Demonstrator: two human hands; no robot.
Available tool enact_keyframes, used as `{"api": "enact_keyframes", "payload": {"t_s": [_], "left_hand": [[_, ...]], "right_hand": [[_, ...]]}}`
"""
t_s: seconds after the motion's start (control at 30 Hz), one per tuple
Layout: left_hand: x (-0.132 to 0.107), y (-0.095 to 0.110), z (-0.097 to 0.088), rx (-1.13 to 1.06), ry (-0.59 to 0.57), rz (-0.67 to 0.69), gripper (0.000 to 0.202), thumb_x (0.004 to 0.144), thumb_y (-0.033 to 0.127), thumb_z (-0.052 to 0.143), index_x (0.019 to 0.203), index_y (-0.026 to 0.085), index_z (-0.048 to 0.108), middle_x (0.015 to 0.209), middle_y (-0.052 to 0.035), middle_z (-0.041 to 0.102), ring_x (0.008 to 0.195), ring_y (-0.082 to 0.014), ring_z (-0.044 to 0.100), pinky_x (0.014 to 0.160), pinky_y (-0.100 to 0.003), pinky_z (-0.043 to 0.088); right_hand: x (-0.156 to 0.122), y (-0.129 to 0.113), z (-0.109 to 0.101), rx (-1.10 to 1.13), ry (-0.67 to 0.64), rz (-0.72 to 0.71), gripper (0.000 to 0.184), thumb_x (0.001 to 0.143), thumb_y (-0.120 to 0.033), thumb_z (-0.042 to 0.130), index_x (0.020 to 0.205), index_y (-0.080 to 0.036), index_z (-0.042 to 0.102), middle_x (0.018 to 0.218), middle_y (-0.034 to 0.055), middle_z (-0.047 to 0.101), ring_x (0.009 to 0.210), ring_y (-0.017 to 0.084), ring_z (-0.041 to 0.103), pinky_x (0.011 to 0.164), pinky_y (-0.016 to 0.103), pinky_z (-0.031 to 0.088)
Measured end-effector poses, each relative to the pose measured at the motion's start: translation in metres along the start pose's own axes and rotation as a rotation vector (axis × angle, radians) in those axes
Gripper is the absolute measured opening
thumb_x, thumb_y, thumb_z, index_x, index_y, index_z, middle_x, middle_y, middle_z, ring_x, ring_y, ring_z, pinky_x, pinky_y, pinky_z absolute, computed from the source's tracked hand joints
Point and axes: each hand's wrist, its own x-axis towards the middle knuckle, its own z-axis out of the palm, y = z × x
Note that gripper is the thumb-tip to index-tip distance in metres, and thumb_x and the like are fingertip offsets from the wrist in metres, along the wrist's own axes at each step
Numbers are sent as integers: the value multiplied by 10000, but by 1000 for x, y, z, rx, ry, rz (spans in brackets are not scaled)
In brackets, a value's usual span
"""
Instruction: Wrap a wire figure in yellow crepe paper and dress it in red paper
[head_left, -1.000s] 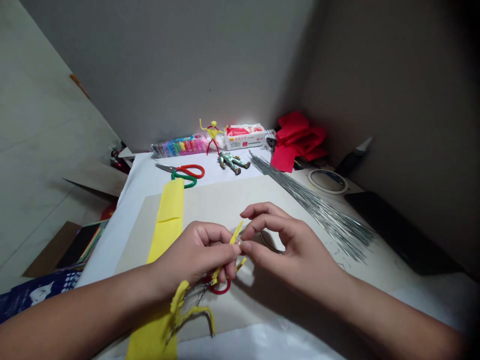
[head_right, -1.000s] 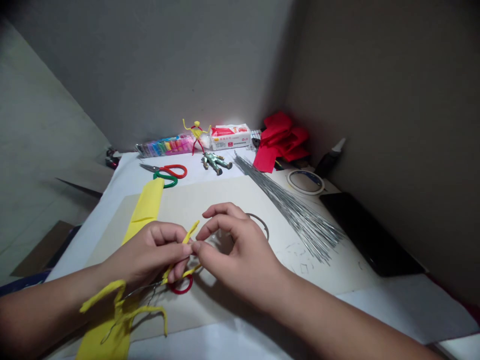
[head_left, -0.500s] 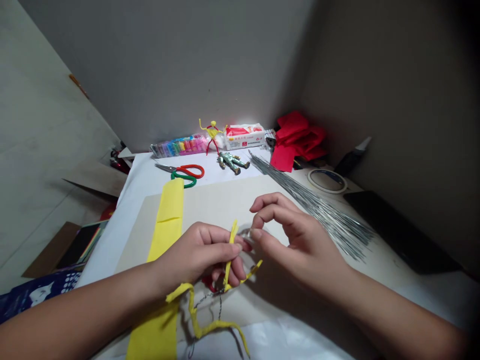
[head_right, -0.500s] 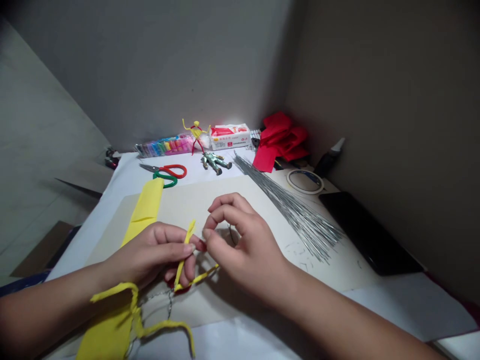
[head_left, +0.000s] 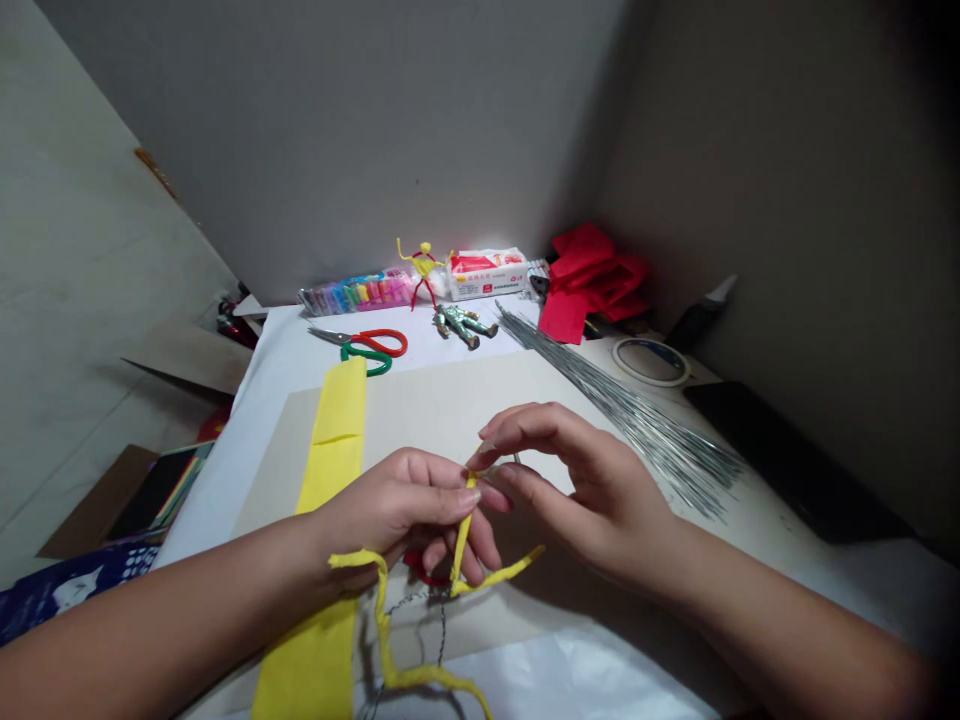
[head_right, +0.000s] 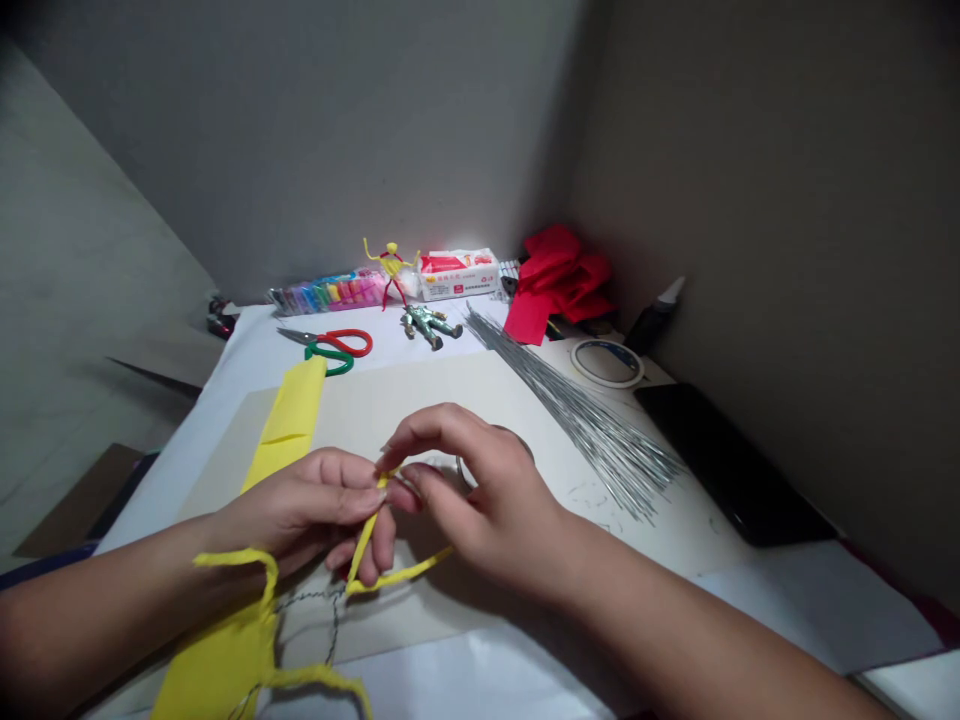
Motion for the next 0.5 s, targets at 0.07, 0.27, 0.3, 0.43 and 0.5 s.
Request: {"api": "enact_keyframes", "payload": {"t_s": [0.07,0.27,0.3,0.43,0.5], "left_hand": [[0,-1,-1,-6,-10,-11,232,796,275,623,913,89,699,672,-107,711,525,-120,637,402,-153,324],[-3,2,1,65,-214,-100,273,835,299,572,942,81,699,665,-109,710,517,-126,634,409,-194,250],[-4,4,2,83,-261,-121,291,844,314,559,964,87,695,669,-109,713,509,-127,631,410,-202,245],[-9,8,4,109,-377,-193,346,863,369,529,1043,111,673,687,-99,721,483,-123,629,395,-211,221],[-10,9,4,99,-373,-204,343,861,373,534,1036,115,676,688,-96,723,475,-119,629,386,-207,211]], "right_hand": [[0,1,0,22,-8,10,312,801,26,518,1032,-182,551,952,21,638,901,129,618,817,254,489],[0,1,-5,54,-57,50,264,827,-15,529,1044,-166,539,937,34,640,872,126,629,786,238,505],[1,1,-6,56,-90,54,258,830,-32,538,1051,-165,537,932,36,642,862,128,630,782,243,506],[0,-1,-10,131,-191,69,233,872,-93,512,1093,-164,514,909,43,638,841,138,625,780,276,512],[-1,-3,-11,171,-172,53,235,876,-85,499,1095,-169,513,937,48,628,877,143,620,802,288,509]]}}
